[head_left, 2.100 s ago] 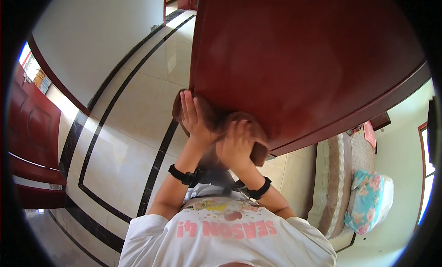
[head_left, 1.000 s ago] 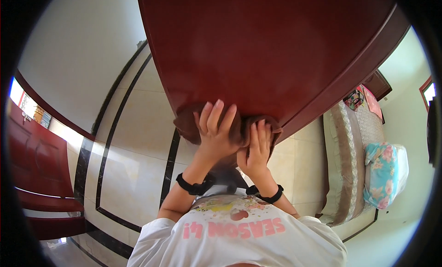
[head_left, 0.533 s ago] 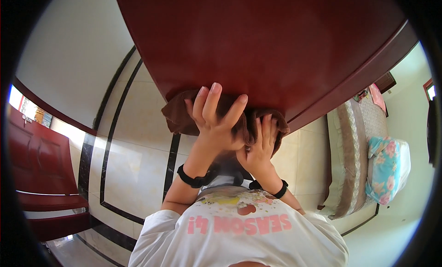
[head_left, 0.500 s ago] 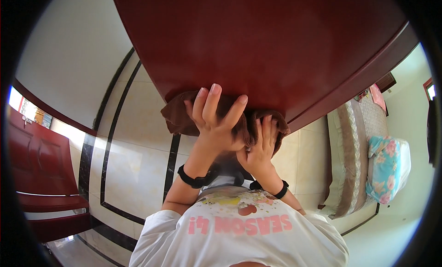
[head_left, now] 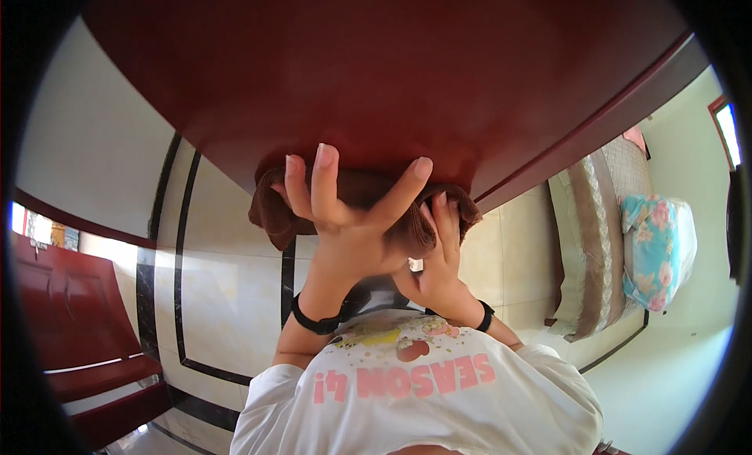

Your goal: The person wipes the surface and edges of a red wooden door using a brown cloth, moving across different sections of the door panel and frame.

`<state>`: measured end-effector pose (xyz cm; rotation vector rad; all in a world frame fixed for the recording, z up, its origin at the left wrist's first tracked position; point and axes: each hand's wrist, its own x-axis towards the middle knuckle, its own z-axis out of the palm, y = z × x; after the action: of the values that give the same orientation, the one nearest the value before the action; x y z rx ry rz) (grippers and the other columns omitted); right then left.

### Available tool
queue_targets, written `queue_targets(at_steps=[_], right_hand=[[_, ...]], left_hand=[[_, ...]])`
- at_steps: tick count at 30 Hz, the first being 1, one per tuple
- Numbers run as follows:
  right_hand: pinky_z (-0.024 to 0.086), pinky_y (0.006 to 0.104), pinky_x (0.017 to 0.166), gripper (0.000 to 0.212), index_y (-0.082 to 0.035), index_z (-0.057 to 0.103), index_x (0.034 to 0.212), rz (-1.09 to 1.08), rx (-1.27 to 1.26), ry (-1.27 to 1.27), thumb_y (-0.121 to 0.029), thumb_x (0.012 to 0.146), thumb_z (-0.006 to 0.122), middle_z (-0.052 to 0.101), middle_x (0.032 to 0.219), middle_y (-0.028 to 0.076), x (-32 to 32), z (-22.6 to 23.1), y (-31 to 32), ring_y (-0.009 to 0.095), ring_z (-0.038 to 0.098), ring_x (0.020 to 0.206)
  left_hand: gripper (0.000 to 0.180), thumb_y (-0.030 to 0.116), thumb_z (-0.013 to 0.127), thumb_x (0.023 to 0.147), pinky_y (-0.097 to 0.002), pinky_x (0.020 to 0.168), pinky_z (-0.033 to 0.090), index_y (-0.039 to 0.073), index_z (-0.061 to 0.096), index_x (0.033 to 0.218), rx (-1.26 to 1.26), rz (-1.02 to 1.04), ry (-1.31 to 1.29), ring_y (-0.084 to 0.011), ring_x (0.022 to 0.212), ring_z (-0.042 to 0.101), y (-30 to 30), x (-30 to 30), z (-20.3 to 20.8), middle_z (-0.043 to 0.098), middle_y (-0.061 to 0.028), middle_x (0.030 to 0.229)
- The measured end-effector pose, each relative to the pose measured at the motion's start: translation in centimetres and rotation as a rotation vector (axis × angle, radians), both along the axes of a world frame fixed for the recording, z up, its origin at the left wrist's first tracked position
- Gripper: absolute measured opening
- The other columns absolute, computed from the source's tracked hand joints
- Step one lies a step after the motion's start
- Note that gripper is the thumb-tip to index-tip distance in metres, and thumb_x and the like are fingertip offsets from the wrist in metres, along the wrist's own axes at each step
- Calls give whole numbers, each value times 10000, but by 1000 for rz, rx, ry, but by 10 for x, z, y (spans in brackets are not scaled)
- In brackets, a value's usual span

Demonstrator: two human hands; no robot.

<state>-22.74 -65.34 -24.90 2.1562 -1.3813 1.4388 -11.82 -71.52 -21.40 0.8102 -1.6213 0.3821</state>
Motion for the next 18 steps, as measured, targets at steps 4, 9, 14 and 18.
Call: queue_targets(at_steps=[4,9,14,18], right_hand=[[369,453,886,598,20,490,1181,-12,-42,9,-109,613,625,460,1232,210,-6,5,-1,361,490,1065],[413,410,792,593,15,515,1155,15,-85,6,-80,577,611,478,1222,182,-8,3,-4,323,536,1000],[421,403,779,565,13,521,1147,4,-136,3,-60,593,600,486,1210,178,-4,1,-7,313,538,996],[430,409,774,545,11,529,1136,-44,-174,44,-60,601,600,489,1203,175,-4,-5,-8,309,543,988]], left_hand=[[271,364,588,677,-536,1019,118,292,675,923,17,-87,65,-347,1249,163,4,-8,9,289,-148,1338],[222,330,589,659,-571,1011,100,286,673,859,-4,-69,-36,-335,1254,179,5,-8,15,417,18,1268],[140,331,574,673,-588,1007,98,276,659,769,-97,-60,-114,-325,1252,212,-2,0,9,470,90,1216],[92,302,552,672,-597,1000,99,266,630,706,-50,-44,-196,-327,1255,214,5,-4,11,534,169,1115]])
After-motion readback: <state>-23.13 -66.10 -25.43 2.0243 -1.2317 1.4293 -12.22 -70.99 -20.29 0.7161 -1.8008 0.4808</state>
